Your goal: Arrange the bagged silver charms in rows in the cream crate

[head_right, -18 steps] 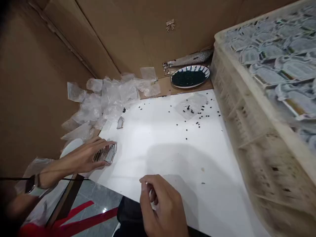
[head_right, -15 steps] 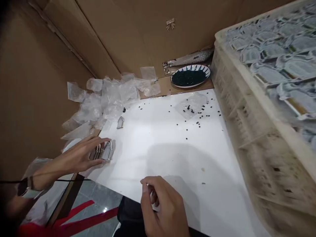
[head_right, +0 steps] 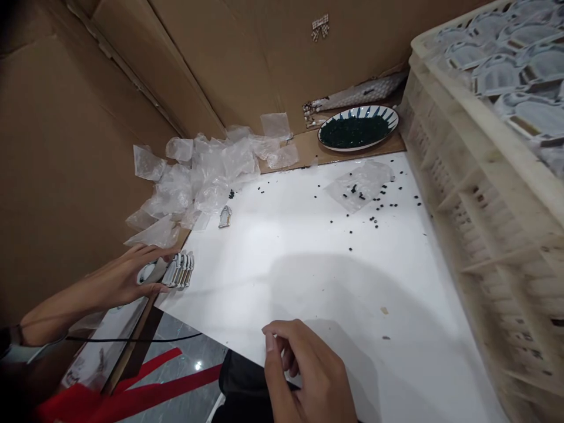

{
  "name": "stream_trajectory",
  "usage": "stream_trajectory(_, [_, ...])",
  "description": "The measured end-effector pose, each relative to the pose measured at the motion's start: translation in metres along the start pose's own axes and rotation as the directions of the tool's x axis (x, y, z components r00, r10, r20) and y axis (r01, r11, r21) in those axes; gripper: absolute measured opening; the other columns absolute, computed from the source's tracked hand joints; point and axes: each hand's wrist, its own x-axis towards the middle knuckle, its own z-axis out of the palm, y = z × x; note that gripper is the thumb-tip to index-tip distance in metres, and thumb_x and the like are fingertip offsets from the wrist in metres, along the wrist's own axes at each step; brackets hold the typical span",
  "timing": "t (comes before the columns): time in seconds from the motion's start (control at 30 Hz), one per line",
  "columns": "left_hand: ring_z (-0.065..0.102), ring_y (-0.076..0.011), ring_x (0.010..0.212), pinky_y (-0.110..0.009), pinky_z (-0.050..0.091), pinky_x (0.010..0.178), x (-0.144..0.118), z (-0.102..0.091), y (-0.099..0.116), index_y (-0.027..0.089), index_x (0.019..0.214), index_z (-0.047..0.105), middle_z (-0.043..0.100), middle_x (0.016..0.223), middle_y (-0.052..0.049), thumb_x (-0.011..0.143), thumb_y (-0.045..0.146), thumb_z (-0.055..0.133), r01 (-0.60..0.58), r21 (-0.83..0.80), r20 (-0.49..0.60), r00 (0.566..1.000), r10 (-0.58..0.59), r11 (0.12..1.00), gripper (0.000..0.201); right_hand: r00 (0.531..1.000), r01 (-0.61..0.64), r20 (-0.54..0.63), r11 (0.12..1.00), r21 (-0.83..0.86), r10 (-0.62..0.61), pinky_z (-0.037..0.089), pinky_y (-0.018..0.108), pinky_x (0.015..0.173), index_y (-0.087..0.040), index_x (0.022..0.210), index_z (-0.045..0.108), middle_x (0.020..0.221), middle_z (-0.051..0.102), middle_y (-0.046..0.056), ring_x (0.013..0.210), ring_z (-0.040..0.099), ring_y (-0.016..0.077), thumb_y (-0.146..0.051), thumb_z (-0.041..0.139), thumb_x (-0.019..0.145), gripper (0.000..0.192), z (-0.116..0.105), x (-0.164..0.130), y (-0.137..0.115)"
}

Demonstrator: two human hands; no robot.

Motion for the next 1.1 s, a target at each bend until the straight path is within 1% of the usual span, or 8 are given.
stream_trajectory(0.33, [0.060,-0.0275,0.125,-0.037,0.055,0.106,0.007,-0.005,0.001,0.036,0.150,0.058,0.065,0.137,-0.007,0.078,0.083,0.070,0.013,-0.011,0.030,0.999,-0.013,1.000,0.087,0.999,0.054,-0.002,0.999,-0.004,-0.054,0.049,0.020,0.054,-0.022,0.099,0.067,0.075,0.063,-0.001,0.059,0.057,0.0108,-0.025,0.055,0.107,0.015,0.001,-0.001,0.003])
stream_trajectory(0.43, [0.061,-0.0256,0.128,-0.036,0.054,0.111,0.012,-0.015,0.015,0.034,0.143,0.064,0.065,0.139,-0.005,0.081,0.081,0.070,-0.015,-0.064,-0.133,0.991,0.006,0.998,0.078,0.997,0.074,0.014,0.997,0.005,-0.074,0.049,0.020,0.054,-0.022,0.098,0.067,0.074,0.063,-0.001,0.059,0.056,0.0105,-0.024,0.055,0.106,0.015,0.000,-0.001,0.005])
stream_trajectory(0.5, [0.060,-0.0238,0.130,-0.036,0.052,0.115,0.021,-0.022,0.031,0.032,0.141,0.064,0.064,0.141,-0.005,0.086,0.078,0.067,-0.031,-0.104,-0.288,0.958,0.000,0.994,0.072,0.997,0.062,0.037,0.998,0.006,-0.062,0.049,0.020,0.054,-0.022,0.099,0.067,0.075,0.063,-0.001,0.059,0.057,0.0107,-0.025,0.054,0.107,0.015,-0.001,-0.001,0.006])
stream_trajectory(0.57, [0.060,-0.0235,0.132,-0.037,0.051,0.117,0.037,-0.028,0.050,0.031,0.142,0.064,0.063,0.144,-0.006,0.089,0.076,0.064,-0.039,-0.123,-0.364,0.931,-0.009,0.992,0.070,0.998,0.043,0.055,0.999,0.001,-0.043,0.049,0.020,0.054,-0.022,0.099,0.067,0.076,0.064,-0.001,0.059,0.056,0.0110,-0.026,0.054,0.107,0.016,-0.002,-0.001,0.005])
stream_trajectory(0.7, [0.060,-0.0255,0.135,-0.037,0.052,0.115,0.088,-0.041,0.078,0.030,0.145,0.062,0.063,0.146,-0.008,0.089,0.076,0.064,-0.023,-0.123,-0.215,0.977,-0.004,0.992,0.072,0.999,0.044,0.030,0.999,-0.009,-0.044,0.048,0.020,0.054,-0.022,0.097,0.067,0.074,0.063,-0.002,0.058,0.055,0.0104,-0.029,0.055,0.107,0.017,-0.003,-0.002,0.005])
stream_trajectory(0.87, [0.069,-0.0214,0.113,-0.028,0.053,0.098,0.147,-0.053,0.078,0.035,0.159,0.049,0.066,0.139,-0.007,0.083,0.068,0.073,0.072,-0.121,0.039,0.997,-0.067,0.990,0.087,0.998,0.052,-0.027,0.998,-0.039,-0.053,0.047,0.020,0.055,-0.021,0.093,0.065,0.072,0.062,-0.002,0.058,0.054,0.0098,-0.029,0.053,0.107,0.020,-0.001,-0.002,0.005])
stream_trajectory(1.0, [0.068,-0.0216,0.111,-0.027,0.051,0.095,0.169,-0.052,0.072,0.035,0.158,0.048,0.066,0.138,-0.008,0.075,0.066,0.078,0.115,-0.089,0.167,0.981,-0.099,0.989,0.094,0.997,0.057,-0.043,0.997,-0.048,-0.059,0.045,0.020,0.054,-0.020,0.087,0.063,0.069,0.058,-0.002,0.057,0.053,0.0099,-0.028,0.051,0.106,0.024,0.000,-0.003,0.005])
stream_trajectory(1.1, [0.067,-0.0214,0.111,-0.028,0.050,0.096,0.175,-0.049,0.075,0.032,0.155,0.051,0.066,0.136,-0.009,0.073,0.065,0.079,0.095,-0.093,0.192,0.978,-0.076,0.991,0.093,0.999,0.042,-0.020,0.999,-0.023,-0.043,0.044,0.020,0.053,-0.020,0.088,0.063,0.069,0.057,-0.001,0.059,0.053,0.0106,-0.028,0.051,0.106,0.023,-0.001,-0.004,0.005])
